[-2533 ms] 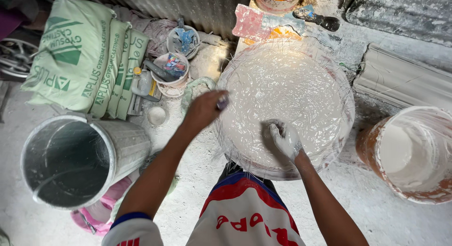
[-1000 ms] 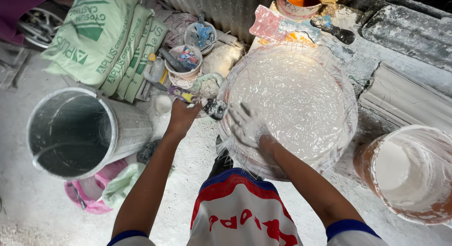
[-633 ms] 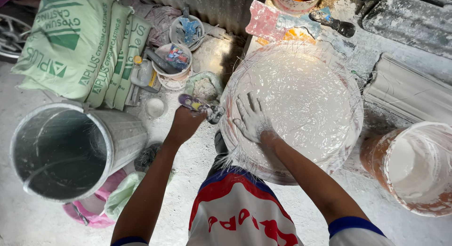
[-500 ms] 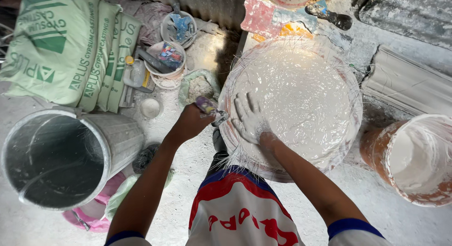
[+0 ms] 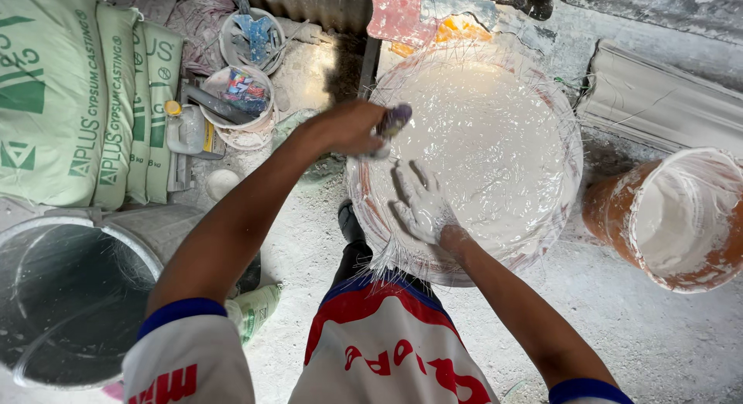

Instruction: The person applies a white gypsum mixture to the interior of a large round mold using a trowel and hands. They then place a fibrous mesh over the coated surface and press it into the mixture, smoothing it with their hands and a small tool.

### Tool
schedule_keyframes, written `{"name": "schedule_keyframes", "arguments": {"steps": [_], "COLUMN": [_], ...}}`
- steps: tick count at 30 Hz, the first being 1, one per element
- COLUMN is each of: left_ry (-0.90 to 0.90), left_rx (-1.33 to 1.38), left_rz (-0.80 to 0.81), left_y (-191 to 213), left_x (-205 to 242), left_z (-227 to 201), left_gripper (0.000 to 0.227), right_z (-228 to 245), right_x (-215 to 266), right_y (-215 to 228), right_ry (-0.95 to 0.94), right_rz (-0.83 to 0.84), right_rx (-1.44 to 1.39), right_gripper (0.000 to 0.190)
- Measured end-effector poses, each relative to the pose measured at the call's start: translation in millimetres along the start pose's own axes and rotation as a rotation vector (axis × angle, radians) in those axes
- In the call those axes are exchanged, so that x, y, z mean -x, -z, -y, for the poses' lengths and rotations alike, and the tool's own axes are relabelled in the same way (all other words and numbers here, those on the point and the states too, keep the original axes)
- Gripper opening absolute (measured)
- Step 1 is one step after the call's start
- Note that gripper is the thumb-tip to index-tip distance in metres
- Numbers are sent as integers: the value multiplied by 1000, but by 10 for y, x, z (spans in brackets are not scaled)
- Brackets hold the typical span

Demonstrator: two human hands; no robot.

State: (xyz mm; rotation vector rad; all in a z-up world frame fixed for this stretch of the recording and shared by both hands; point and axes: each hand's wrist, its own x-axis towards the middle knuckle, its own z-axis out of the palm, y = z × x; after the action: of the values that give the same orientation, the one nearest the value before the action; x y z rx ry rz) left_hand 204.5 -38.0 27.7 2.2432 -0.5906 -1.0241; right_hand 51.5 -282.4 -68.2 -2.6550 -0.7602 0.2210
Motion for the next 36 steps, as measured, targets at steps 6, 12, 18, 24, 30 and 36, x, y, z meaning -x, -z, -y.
{"name": "schedule_keyframes", "arguments": {"steps": [6, 12, 18, 24, 30, 36], "left_ry": [-147, -125, -271, -210, -194, -194], "left_rx": [60, 399, 481, 544, 643, 614], "left_rz": [-130, -377, -755, -835, -873, -958], "left_y": [139, 339, 359, 62, -204, -384], "left_x": [-181, 135, 657, 897, 932, 932], "left_z": [12, 7, 30, 127, 293, 366], "left_gripper": [25, 42, 28, 26, 26, 30], "right_z": [21, 395, 567, 453, 453, 448], "right_x": [17, -514, -1030, -855, -484, -824], "right_y": [-8, -65, -45, -27, 36, 65], "right_ry": [5, 156, -166, -358, -290, -106], "right_rz": [6, 163, 196, 231, 112, 213], "right_rx": [-6, 134, 249, 217, 106, 198], "right_gripper": [65, 72, 91, 94, 91, 90]}}
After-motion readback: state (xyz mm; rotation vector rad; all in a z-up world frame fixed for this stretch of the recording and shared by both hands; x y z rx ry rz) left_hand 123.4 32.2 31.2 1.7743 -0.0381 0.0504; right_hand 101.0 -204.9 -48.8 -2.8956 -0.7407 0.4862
